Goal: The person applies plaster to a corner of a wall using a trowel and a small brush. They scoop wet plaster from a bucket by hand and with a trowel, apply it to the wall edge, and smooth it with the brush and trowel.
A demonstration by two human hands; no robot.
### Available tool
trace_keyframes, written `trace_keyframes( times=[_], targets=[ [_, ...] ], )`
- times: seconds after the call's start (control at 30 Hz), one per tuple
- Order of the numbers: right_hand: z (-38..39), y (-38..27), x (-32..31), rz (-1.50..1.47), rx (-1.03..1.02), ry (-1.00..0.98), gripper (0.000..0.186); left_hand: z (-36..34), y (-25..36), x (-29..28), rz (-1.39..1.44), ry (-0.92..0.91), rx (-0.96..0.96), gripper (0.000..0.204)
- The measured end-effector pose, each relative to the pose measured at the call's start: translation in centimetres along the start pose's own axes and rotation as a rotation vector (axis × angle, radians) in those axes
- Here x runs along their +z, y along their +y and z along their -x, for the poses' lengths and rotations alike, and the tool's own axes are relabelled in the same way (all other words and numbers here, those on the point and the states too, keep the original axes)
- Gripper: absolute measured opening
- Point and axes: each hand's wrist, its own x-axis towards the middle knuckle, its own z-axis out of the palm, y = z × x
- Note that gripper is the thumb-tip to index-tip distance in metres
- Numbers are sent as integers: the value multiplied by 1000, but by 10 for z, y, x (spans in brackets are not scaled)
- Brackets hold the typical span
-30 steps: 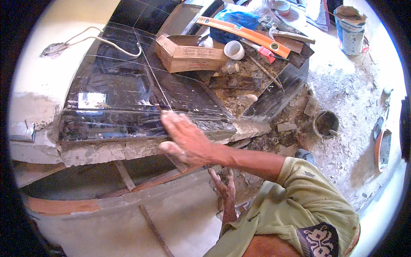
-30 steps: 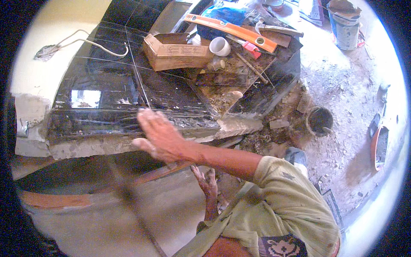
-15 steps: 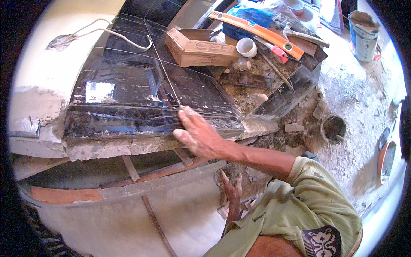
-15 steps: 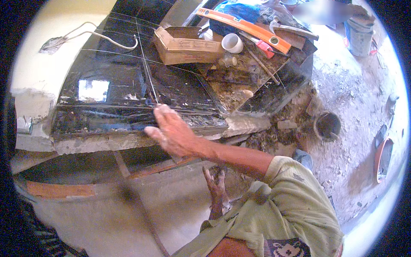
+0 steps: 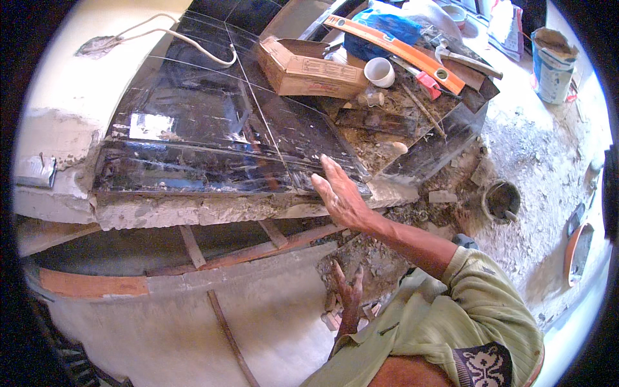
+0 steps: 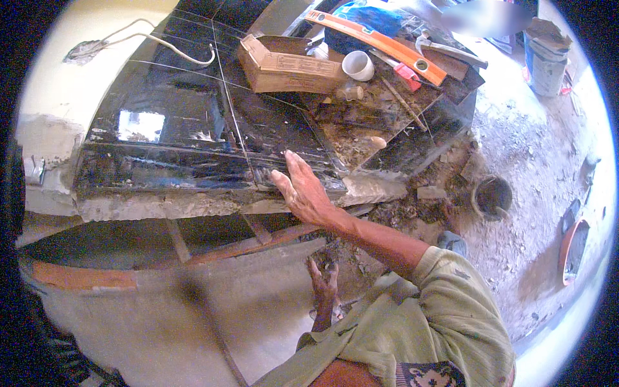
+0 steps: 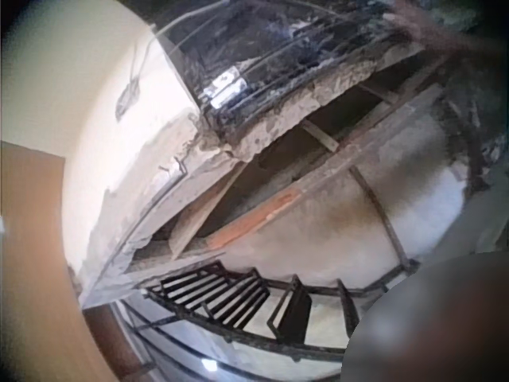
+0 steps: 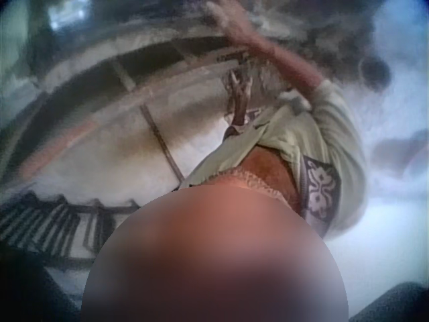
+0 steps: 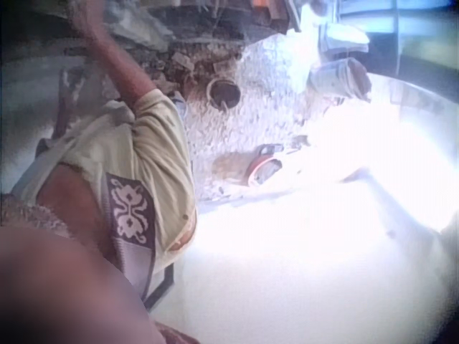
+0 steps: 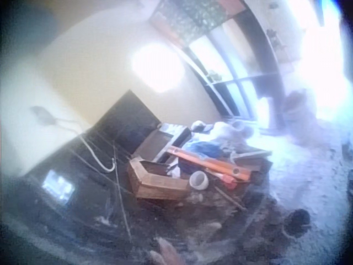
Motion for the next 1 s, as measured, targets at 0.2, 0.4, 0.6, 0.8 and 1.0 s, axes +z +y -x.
trace_keyframes(
  times=[0.2,0.4,0.6,0.8,1.0],
  targets=[
    [23,-40,-19,-56,-383,-169,63,5,-29,9,4,-17,114,87],
    [69,46,-57,271,-196,-48,64,11,-58,31,106,-42,-1,79],
    [264,209,-215,735,442,52,49,9,-205,51,-169,-293,105,74],
    [430,205,-321,1087,916,134,15,40,-340,54,-469,-400,29,45],
    [440,238,-399,1199,928,199,14,19,-200,72,203,-322,-441,60]
  ],
)
